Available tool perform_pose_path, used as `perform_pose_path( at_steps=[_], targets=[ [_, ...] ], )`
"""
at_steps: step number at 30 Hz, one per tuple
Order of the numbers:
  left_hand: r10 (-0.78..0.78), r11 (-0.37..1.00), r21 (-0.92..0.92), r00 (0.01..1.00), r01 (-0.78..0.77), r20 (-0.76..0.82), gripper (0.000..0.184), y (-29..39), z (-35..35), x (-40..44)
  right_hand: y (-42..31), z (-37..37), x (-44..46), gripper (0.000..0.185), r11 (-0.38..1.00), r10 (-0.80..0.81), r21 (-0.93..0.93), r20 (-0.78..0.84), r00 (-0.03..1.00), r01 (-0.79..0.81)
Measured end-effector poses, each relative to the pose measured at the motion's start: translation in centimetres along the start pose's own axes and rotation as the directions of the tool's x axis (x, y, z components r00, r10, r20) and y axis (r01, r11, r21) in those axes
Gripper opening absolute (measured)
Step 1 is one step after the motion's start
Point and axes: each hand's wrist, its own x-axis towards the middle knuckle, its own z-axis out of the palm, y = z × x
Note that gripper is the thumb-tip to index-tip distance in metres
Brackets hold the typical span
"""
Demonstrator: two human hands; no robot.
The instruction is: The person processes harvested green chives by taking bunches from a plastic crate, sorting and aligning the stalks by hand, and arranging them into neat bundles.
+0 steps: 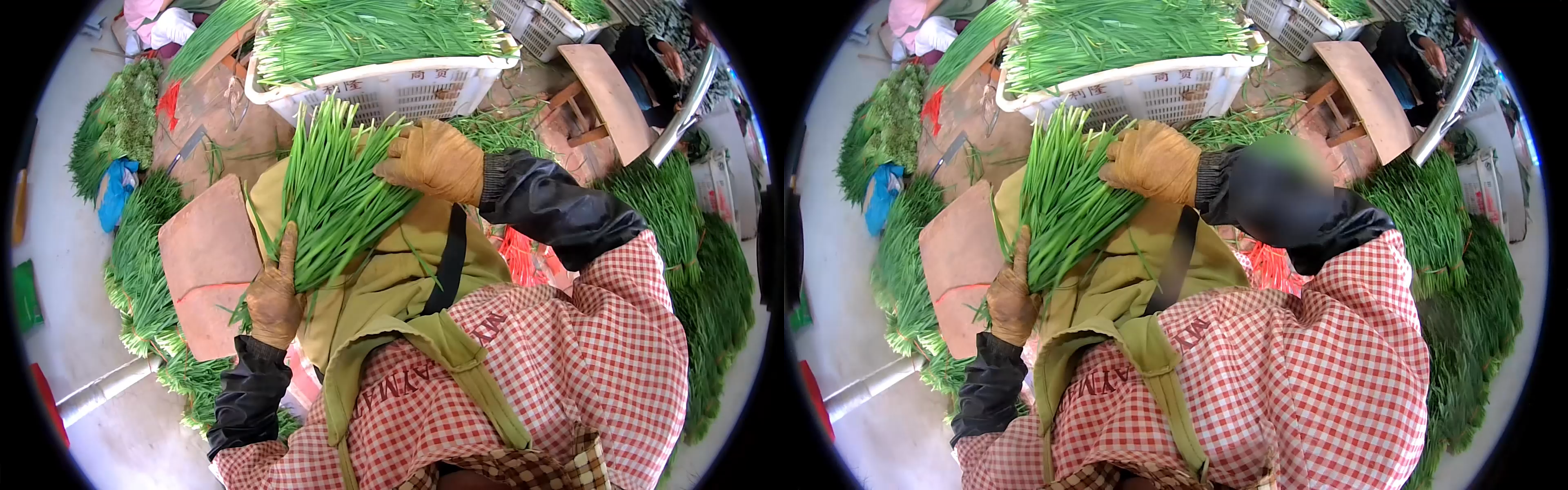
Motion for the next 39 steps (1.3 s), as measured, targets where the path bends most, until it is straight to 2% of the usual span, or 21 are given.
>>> perform_pose_path(
  at_steps=[7,9,10,12,14,15,18,20,22,23,25,29,30,31,32,34,35,36,37,38,39],
  targets=[
    [0.045,0.999,0.004,0.999,-0.045,0.024,0.093,0.5,-0.2,0.5,1.7,-0.7,-0.7,0.013,0.999,0.032,-0.029,-0.052,0.998,-0.034],
    [0.037,0.997,0.069,0.998,-0.040,0.044,0.092,1.0,0.2,0.3,2.2,-0.9,-1.1,0.014,0.999,0.015,0.029,0.179,0.984,-0.020],
    [0.046,0.989,0.137,0.996,-0.056,0.073,0.092,1.1,0.2,0.5,3.0,-0.6,-1.6,0.014,0.999,0.023,0.023,0.175,0.984,-0.028],
    [0.062,0.975,0.208,0.993,-0.081,0.098,0.092,1.3,0.1,0.8,6.0,1.3,-3.9,0.018,0.991,0.099,-0.109,0.189,0.977,-0.079],
    [0.075,0.963,0.253,0.993,-0.095,0.089,0.092,1.1,0.2,0.5,10.8,2.4,-8.1,0.023,0.906,0.416,-0.149,0.140,0.898,-0.396],
    [0.075,0.964,0.250,0.993,-0.095,0.089,0.092,1.2,0.3,0.2,11.3,2.0,-8.9,0.023,0.906,0.416,-0.151,0.142,0.898,-0.396],
    [0.078,0.959,0.267,0.994,-0.097,0.081,0.093,1.2,0.7,-0.1,11.4,1.4,-8.5,0.029,0.790,0.611,0.089,-0.039,0.790,-0.607],
    [0.037,0.975,0.211,0.991,-0.063,0.125,0.093,1.2,0.8,0.0,9.6,1.2,-4.3,0.030,0.666,0.636,0.405,0.130,0.761,-0.626],
    [0.051,0.986,0.148,0.990,-0.071,0.134,0.093,1.6,0.5,0.9,8.7,3.8,-2.8,0.026,0.593,0.496,0.743,-0.034,0.868,-0.310],
    [0.064,0.993,0.088,0.988,-0.077,0.144,0.093,1.9,0.1,1.5,9.1,4.3,-2.8,0.026,0.588,0.507,0.743,-0.032,0.861,-0.319],
    [0.084,0.996,-0.013,0.983,-0.083,0.166,0.091,2.0,-0.8,2.8,10.0,4.8,-3.2,0.026,0.272,0.395,0.796,0.420,0.817,-0.541],
    [0.115,0.917,-0.399,0.966,-0.014,0.230,0.088,0.3,-2.5,4.1,10.4,6.0,-4.7,0.026,0.076,0.418,0.856,0.438,0.796,-0.511],
    [0.101,0.897,-0.442,0.964,0.019,0.245,0.082,-0.1,-3.6,5.1,10.4,5.8,-5.5,0.030,0.228,0.467,0.879,0.280,0.839,-0.420],
    [0.176,0.899,-0.426,0.974,-0.101,0.142,0.082,-0.9,-4.6,6.2,10.8,7.0,-6.9,0.031,0.283,0.582,0.811,0.278,0.764,-0.512],
    [0.179,0.922,-0.383,0.935,-0.051,0.306,0.077,-1.2,-7.1,8.1,11.2,8.7,-8.7,0.033,0.322,0.689,0.731,0.255,0.678,-0.602],
    [0.255,0.961,-0.197,0.896,-0.193,0.364,0.066,-1.9,-11.1,12.5,10.0,9.6,-11.9,0.035,0.501,0.755,0.385,0.244,0.609,-0.775],
    [0.319,0.945,-0.214,0.843,-0.248,0.433,0.060,-1.1,-13.3,15.3,8.3,9.2,-13.4,0.032,0.482,0.764,0.427,0.222,0.605,-0.765],
    [0.383,0.924,-0.204,0.797,-0.324,0.467,0.057,-0.2,-15.4,18.3,7.4,10.7,-14.7,0.031,0.206,0.808,0.540,0.377,0.453,-0.816],
    [0.574,0.818,-0.344,0.697,-0.461,0.429,0.057,0.7,-17.0,21.2,5.3,9.7,-15.4,0.031,-0.075,0.738,0.769,0.471,0.484,-0.635],
    [0.628,0.760,-0.522,0.643,-0.388,0.437,0.058,0.1,-17.0,24.4,2.9,8.4,-14.6,0.030,-0.169,0.729,0.837,0.462,0.505,-0.521],
    [0.509,0.854,-0.197,0.695,-0.481,0.508,0.055,1.3,-19.0,25.0,0.9,7.7,-13.5,0.028,-0.224,0.716,0.848,0.478,0.509,-0.481]
  ],
)
